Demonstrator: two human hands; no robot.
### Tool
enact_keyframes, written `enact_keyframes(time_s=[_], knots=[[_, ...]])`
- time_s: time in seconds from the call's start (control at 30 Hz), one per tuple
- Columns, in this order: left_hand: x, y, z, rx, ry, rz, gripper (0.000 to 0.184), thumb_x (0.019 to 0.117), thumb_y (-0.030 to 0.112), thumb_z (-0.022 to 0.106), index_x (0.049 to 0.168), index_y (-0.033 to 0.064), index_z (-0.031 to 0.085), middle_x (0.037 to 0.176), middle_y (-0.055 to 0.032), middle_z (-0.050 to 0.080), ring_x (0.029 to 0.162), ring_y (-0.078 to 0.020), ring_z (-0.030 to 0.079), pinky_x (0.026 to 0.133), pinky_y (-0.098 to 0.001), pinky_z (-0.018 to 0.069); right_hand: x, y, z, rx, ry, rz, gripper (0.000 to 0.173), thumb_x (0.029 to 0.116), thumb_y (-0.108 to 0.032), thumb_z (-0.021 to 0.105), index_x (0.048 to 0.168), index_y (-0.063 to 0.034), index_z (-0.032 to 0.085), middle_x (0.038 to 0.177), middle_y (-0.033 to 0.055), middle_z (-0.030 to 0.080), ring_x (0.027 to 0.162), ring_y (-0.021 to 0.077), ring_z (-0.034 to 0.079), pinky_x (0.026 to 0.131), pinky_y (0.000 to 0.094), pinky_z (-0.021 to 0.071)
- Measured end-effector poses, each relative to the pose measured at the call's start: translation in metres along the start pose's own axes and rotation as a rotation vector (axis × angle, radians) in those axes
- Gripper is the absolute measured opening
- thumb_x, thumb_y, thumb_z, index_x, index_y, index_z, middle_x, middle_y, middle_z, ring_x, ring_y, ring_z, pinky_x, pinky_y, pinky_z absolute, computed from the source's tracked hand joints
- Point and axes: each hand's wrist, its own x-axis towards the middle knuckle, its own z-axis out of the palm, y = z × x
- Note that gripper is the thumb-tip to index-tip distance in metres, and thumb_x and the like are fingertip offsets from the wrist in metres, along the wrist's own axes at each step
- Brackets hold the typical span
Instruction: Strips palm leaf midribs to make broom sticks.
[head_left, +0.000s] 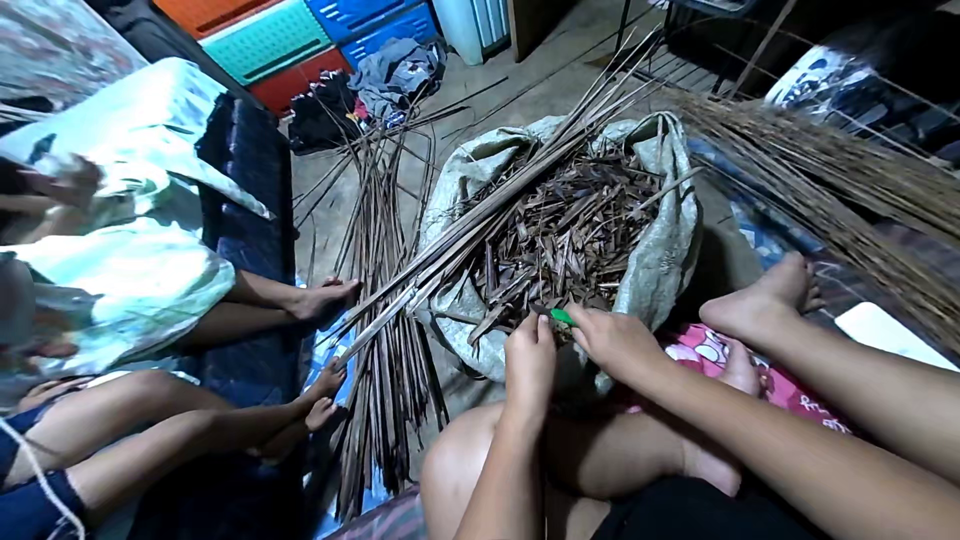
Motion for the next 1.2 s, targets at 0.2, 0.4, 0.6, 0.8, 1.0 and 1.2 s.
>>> enact_keyframes(time_s=[0.2, 0.4, 0.6, 0.8, 1.0, 1.2], knots=[[-0.006, 0.002, -0.003, -0.346, -0.066, -0.048, 0.033, 0.1122, 0.014, 0.039, 0.127, -0.0036, 0.063, 0.071, -0.0011, 0.068, 0.044, -0.0027, 0.049, 0.042, -0.0192, 0.0414, 0.040, 0.016, -0.018, -0.008, 0.024, 0.189, 0.037, 0.1122, -0.022, 0.038, 0.140, -0.0023, 0.053, 0.118, 0.0278, 0.068, 0.112, 0.0472, 0.067, 0.090, 0.0621, 0.0525], [-0.004, 0.006, -0.003, -0.439, -0.137, -0.072, 0.033, 0.1121, 0.015, 0.041, 0.129, -0.0035, 0.062, 0.071, -0.0025, 0.068, 0.043, -0.0037, 0.051, 0.041, -0.0192, 0.0434, 0.046, 0.019, -0.019, 0.683, 0.039, 0.087, 0.036, 0.1108, -0.030, 0.048, 0.126, -0.0002, 0.062, 0.099, 0.0122, 0.064, 0.085, 0.0182, 0.059, 0.081, 0.0378, 0.0492], [-0.009, 0.006, -0.002, -0.403, -0.192, -0.058, 0.036, 0.1077, 0.012, 0.052, 0.140, -0.0017, 0.057, 0.078, -0.0038, 0.069, 0.047, -0.0055, 0.054, 0.045, -0.0210, 0.0479, 0.061, 0.011, -0.026, 0.862, 0.048, 0.179, 0.029, 0.1118, -0.022, 0.044, 0.120, -0.0003, 0.061, 0.081, 0.0025, 0.051, 0.064, 0.0100, 0.048, 0.062, 0.0283, 0.0434], [-0.004, 0.000, -0.003, -0.139, -0.028, 0.001, 0.034, 0.1102, 0.019, 0.047, 0.131, 0.0008, 0.066, 0.075, -0.0026, 0.067, 0.054, -0.0077, 0.055, 0.053, -0.0267, 0.0482, 0.006, -0.007, -0.046, 0.119, -0.173, 0.078, 0.039, 0.1118, -0.028, 0.040, 0.145, -0.0118, 0.051, 0.112, 0.0243, 0.070, 0.106, 0.0455, 0.069, 0.089, 0.0641, 0.0523], [-0.003, -0.001, 0.003, 0.078, 0.029, 0.029, 0.033, 0.1088, 0.017, 0.044, 0.113, 0.0014, 0.072, 0.077, -0.0092, 0.066, 0.067, -0.0194, 0.062, 0.067, -0.0403, 0.0531, -0.021, -0.024, -0.025, -0.075, -0.215, 0.130, 0.039, 0.1125, -0.020, 0.037, 0.148, -0.0083, 0.047, 0.120, 0.0261, 0.066, 0.109, 0.0448, 0.069, 0.089, 0.0573, 0.0554], [-0.003, -0.004, 0.007, 0.109, 0.013, 0.039, 0.037, 0.1103, 0.018, 0.045, 0.138, 0.0002, 0.063, 0.094, -0.0160, 0.073, 0.082, -0.0247, 0.069, 0.082, -0.0438, 0.0557, 0.021, -0.013, -0.011, -0.078, -0.135, 0.201, 0.040, 0.1107, -0.012, 0.037, 0.149, -0.0033, 0.045, 0.124, 0.0289, 0.064, 0.113, 0.0472, 0.066, 0.091, 0.0585, 0.0546]])
